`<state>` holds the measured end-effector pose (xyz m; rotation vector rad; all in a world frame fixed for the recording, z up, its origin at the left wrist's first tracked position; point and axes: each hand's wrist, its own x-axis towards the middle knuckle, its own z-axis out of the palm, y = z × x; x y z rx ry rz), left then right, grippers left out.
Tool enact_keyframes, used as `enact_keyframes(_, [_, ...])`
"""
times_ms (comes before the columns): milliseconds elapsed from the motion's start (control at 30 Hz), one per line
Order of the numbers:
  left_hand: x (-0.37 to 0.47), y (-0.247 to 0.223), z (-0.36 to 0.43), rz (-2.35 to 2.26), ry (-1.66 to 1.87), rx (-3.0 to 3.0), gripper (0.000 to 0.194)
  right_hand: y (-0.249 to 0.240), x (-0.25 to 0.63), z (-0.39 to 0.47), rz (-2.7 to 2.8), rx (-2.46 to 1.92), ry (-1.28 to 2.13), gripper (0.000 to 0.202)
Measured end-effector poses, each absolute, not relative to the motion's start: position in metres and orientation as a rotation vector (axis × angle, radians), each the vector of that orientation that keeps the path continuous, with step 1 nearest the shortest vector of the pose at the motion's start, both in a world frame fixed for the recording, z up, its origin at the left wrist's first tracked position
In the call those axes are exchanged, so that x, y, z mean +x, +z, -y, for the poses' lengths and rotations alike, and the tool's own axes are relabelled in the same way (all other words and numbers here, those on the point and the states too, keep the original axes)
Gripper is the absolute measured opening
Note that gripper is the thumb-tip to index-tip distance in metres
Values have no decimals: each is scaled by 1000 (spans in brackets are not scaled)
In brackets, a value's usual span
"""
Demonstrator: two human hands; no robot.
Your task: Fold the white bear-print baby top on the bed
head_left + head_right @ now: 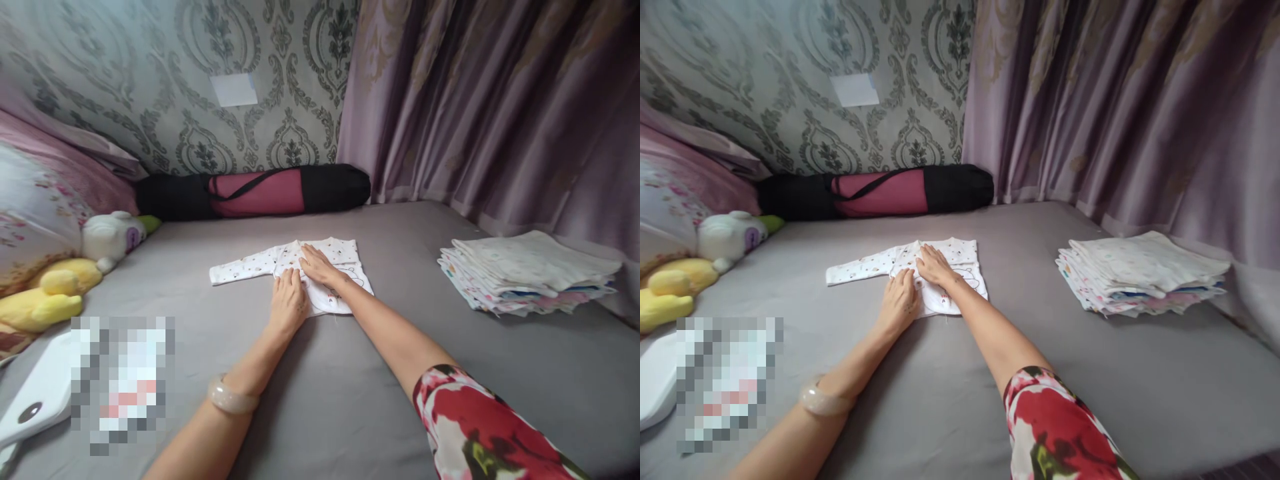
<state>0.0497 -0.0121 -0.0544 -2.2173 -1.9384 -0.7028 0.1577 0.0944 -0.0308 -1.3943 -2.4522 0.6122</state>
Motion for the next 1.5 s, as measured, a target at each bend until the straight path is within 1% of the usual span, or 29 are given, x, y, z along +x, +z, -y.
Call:
enact_keyframes(133, [49, -56, 12, 1910, -710, -2232, 47, -30, 167, -81, 2506, -1340, 594, 61])
enact_keyframes(333, [50, -56, 12, 1856, -802, -2248, 46, -26, 167, -78, 2554, -1380, 497, 62])
enact_keyframes(533, [50, -66, 10, 1803, -878, -2197, 52, -31, 157, -90, 2474, -1460, 385, 66])
enact_keyframes(633, [50, -70, 8, 1761, -928, -2176, 57, -38, 155, -91, 2482, -1492, 397, 67])
enact_keyframes(700, [51, -70, 8, 1743, -924, -2171, 56, -39, 156, -92, 2485, -1498, 431, 67])
enact_keyframes(833, [53, -61, 10, 1768, -891, -2192, 46, -30, 162, -100, 2457, -1448, 621, 64])
enact_keyframes(933, [57, -55, 13, 1809, -865, -2229, 41, -19, 175, -109, 2356, -1456, 585, 61])
enact_keyframes(1033, [61, -55, 15, 1814, -788, -2287, 48, -16, 191, -115, 2255, -1628, 388, 62])
enact_keyframes(1167, [64, -60, 18, 1804, -589, -2431, 58, -30, 203, -114, 2242, -1784, 289, 65])
enact_keyframes(1333, [63, -60, 20, 1817, -416, -2511, 59, -42, 204, -113, 2252, -1808, 292, 67])
enact_keyframes(1500, [65, -55, 20, 1808, -436, -2459, 56, -28, 212, -114, 2267, -1749, 405, 68])
